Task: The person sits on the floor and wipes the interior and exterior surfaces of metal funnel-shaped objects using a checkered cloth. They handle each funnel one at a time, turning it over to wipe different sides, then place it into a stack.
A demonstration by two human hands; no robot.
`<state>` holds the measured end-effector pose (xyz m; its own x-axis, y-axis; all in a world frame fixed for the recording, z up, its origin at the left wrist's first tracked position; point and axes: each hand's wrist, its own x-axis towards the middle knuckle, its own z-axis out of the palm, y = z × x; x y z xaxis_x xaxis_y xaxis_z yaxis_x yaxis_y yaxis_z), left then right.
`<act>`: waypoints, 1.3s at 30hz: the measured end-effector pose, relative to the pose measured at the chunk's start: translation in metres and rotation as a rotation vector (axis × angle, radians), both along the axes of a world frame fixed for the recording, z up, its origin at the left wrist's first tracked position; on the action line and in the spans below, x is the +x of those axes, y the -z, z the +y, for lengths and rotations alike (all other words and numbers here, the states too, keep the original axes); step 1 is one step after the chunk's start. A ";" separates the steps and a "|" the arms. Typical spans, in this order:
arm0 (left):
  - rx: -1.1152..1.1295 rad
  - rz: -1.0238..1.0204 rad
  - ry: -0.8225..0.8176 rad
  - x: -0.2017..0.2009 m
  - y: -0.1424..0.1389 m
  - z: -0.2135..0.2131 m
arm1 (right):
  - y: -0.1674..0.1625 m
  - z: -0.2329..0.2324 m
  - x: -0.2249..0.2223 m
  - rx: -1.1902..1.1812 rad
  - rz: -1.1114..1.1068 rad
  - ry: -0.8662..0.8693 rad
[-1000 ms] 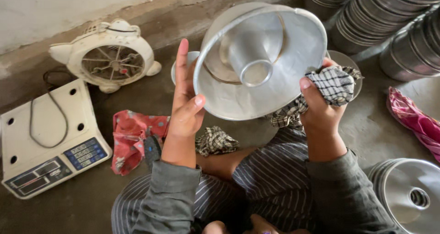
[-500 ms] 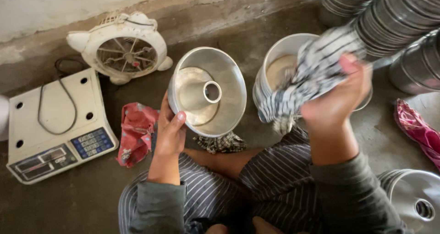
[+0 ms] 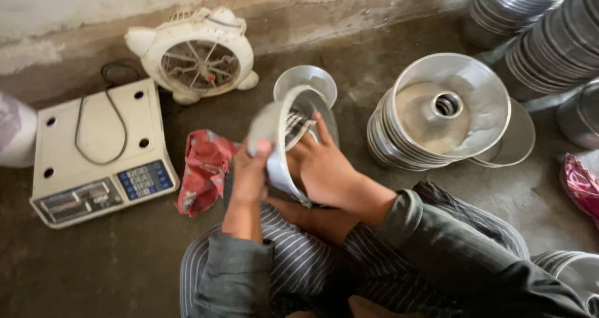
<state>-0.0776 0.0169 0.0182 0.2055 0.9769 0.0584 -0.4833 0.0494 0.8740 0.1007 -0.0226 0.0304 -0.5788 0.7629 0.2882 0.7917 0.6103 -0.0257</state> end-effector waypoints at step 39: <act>0.292 0.624 0.374 -0.003 0.005 -0.046 | -0.020 -0.021 0.024 -0.521 1.122 0.068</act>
<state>-0.0801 -0.0288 0.0136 0.5971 0.7993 0.0682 0.1045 -0.1617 0.9813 0.1249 -0.0438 0.0505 -0.1624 0.9541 0.2517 0.2048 0.2821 -0.9373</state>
